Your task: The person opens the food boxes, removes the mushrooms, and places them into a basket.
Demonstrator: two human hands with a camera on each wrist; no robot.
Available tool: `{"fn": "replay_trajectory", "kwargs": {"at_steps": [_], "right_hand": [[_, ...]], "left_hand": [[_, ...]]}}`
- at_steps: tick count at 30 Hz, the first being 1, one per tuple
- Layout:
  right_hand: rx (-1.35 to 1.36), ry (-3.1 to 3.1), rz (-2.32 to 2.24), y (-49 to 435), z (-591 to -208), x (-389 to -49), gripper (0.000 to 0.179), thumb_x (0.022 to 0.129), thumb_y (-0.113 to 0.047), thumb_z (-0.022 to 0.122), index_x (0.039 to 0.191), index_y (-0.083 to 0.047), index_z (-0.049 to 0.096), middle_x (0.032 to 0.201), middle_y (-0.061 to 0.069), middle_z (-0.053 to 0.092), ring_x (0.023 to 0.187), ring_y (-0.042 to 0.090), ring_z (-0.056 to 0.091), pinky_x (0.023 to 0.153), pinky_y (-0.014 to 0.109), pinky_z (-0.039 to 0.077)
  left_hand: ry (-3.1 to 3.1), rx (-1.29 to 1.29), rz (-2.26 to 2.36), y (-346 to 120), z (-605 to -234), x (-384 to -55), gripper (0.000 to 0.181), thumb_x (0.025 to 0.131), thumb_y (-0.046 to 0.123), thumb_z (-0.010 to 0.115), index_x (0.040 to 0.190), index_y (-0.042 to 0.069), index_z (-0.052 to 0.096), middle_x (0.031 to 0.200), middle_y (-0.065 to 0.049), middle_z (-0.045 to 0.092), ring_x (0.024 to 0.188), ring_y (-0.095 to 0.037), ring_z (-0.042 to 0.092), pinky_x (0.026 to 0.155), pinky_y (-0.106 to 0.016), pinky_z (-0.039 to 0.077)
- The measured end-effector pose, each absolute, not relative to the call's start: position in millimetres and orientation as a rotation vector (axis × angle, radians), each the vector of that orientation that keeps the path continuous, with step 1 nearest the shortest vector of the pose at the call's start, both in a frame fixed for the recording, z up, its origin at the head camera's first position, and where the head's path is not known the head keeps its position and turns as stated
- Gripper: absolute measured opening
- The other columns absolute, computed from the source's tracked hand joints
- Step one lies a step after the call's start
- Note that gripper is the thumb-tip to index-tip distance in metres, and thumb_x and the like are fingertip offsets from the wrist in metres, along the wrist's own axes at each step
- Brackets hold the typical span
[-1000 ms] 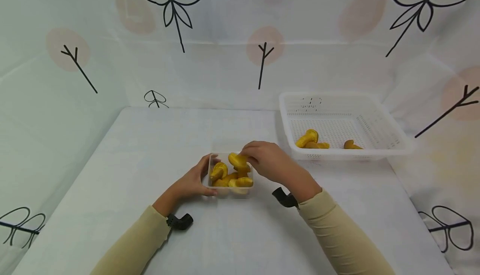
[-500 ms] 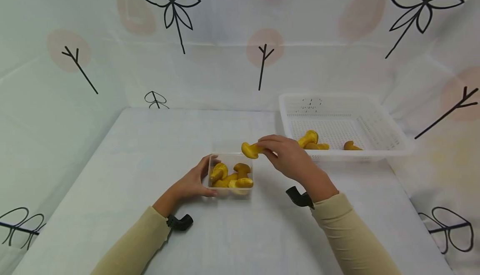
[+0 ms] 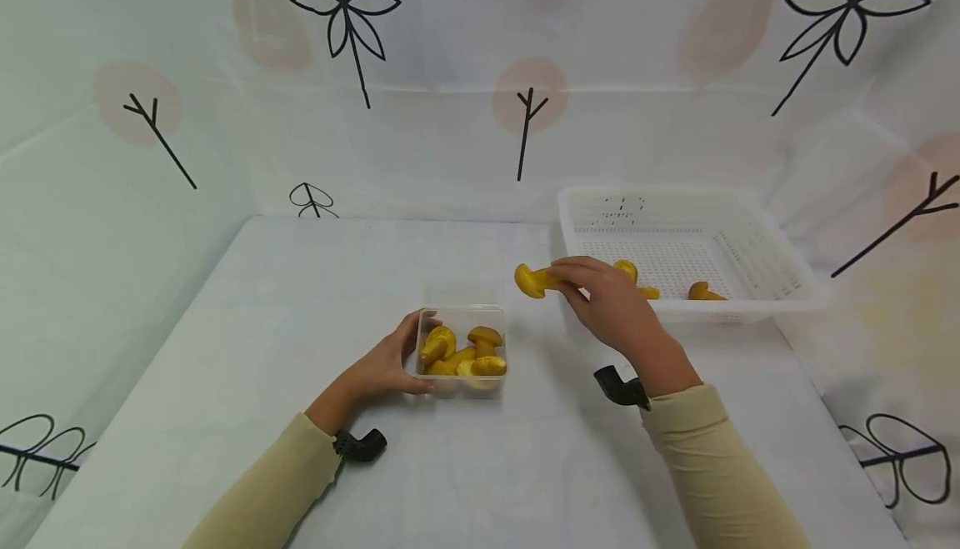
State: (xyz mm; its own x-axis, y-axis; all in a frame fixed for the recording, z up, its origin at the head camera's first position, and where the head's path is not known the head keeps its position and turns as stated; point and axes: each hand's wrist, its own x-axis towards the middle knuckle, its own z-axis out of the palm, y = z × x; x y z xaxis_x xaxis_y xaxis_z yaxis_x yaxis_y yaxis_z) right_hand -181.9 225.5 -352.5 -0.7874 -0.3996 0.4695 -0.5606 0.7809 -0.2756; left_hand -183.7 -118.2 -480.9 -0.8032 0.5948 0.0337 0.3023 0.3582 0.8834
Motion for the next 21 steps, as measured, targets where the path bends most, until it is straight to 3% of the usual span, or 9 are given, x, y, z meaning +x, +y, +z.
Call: {"fn": "replay_trajectory", "kwargs": {"at_steps": [12, 21], "right_hand": [[0.597, -2.519, 0.538, 256.1, -356.0, -191.5, 0.030, 0.082, -0.002, 0.074, 0.112, -0.006, 0.071, 0.111, 0.008, 0.071, 0.094, 0.028, 0.069, 0.075, 0.043, 0.056], [0.464, -2.539, 0.539, 275.8, -357.2, -195.5, 0.028, 0.086, 0.001, 0.068, 0.114, -0.002, 0.070, 0.115, 0.014, 0.069, 0.094, 0.036, 0.066, 0.072, 0.048, 0.053]], "left_hand": [[2.343, 0.783, 1.410, -117.8, -481.7, -184.5, 0.110, 0.070, 0.039, 0.086, 0.152, 0.016, 0.016, 0.152, -0.004, 0.038, 0.146, -0.013, 0.028, 0.121, -0.037, 0.024], [2.348, 0.778, 1.404, -116.7, -480.5, -184.2, 0.110, 0.070, 0.039, 0.086, 0.152, 0.017, 0.016, 0.151, -0.001, 0.038, 0.146, -0.013, 0.029, 0.121, -0.038, 0.024]]}}
